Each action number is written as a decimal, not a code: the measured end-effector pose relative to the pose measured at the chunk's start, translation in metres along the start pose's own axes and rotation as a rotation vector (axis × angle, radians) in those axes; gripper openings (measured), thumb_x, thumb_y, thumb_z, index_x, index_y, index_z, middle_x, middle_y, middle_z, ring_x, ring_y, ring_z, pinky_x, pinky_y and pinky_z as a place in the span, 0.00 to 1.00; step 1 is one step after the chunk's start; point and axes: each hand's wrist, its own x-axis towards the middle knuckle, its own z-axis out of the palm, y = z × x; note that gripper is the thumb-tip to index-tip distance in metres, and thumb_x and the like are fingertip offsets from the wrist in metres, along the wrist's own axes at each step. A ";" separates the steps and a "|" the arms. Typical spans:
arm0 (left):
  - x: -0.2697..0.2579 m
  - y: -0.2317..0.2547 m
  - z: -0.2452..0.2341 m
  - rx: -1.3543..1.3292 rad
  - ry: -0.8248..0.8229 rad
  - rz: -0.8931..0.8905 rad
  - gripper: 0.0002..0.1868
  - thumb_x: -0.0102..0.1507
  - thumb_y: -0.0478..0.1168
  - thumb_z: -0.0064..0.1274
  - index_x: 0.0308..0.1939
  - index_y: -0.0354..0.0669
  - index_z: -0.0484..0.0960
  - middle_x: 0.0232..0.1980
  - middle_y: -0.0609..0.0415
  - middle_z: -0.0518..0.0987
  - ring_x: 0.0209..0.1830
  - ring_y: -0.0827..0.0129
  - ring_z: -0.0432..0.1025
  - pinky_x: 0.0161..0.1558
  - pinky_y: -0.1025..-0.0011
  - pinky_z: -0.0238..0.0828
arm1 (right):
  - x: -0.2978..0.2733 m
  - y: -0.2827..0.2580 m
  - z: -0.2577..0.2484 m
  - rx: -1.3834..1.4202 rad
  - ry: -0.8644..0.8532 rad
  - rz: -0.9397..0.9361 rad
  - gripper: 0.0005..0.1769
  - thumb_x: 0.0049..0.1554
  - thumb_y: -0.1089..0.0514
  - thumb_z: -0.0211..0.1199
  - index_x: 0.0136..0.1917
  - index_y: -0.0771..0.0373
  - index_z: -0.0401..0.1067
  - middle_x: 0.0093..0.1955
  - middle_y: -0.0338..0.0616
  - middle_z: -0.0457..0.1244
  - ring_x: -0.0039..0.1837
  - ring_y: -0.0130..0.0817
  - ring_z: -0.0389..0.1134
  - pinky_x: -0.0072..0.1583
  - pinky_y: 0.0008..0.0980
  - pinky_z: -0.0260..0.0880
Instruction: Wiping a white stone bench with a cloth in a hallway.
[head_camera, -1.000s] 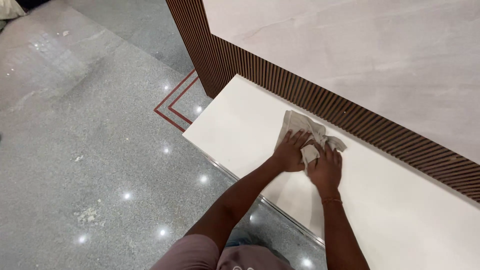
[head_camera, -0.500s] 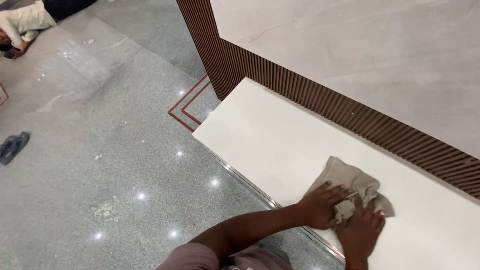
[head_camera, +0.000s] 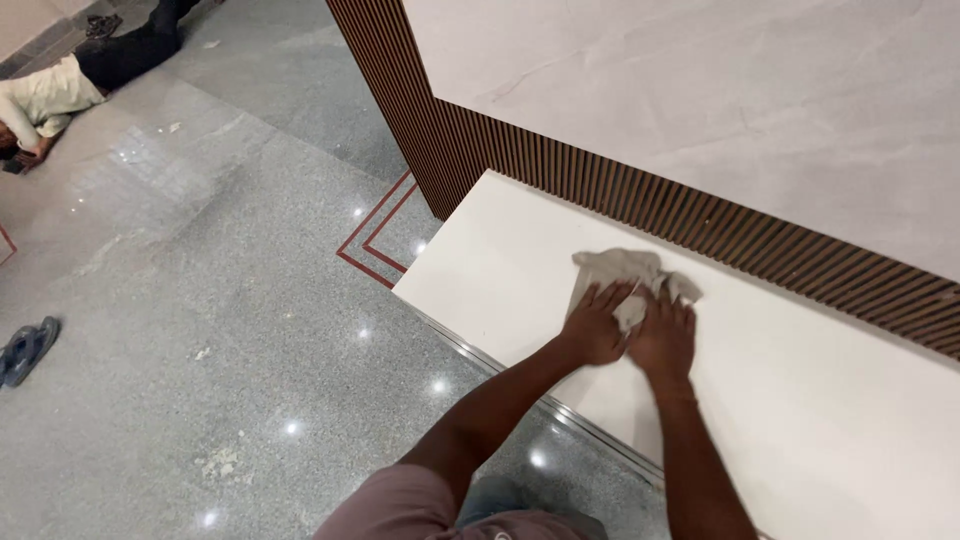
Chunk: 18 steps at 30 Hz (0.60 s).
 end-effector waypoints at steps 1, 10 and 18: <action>0.014 0.015 -0.015 -0.006 -0.017 0.003 0.30 0.66 0.57 0.43 0.40 0.33 0.90 0.85 0.45 0.49 0.86 0.53 0.39 0.80 0.45 0.31 | 0.002 0.028 0.010 0.004 -0.013 0.013 0.41 0.51 0.57 0.60 0.78 0.54 0.60 0.80 0.55 0.54 0.79 0.57 0.54 0.78 0.55 0.47; -0.042 0.079 -0.038 0.048 -0.170 0.124 0.28 0.69 0.57 0.41 0.58 0.43 0.85 0.88 0.44 0.48 0.89 0.52 0.41 0.83 0.44 0.33 | -0.115 0.039 -0.027 -0.136 0.086 0.194 0.37 0.54 0.49 0.65 0.73 0.65 0.66 0.80 0.60 0.56 0.78 0.58 0.59 0.76 0.57 0.52; -0.161 0.037 -0.083 -0.109 -0.264 0.132 0.23 0.67 0.49 0.44 0.45 0.35 0.88 0.88 0.46 0.52 0.90 0.53 0.43 0.85 0.48 0.33 | -0.137 -0.094 -0.002 -0.093 -0.165 0.204 0.43 0.46 0.51 0.71 0.71 0.66 0.61 0.74 0.62 0.52 0.72 0.65 0.55 0.72 0.55 0.56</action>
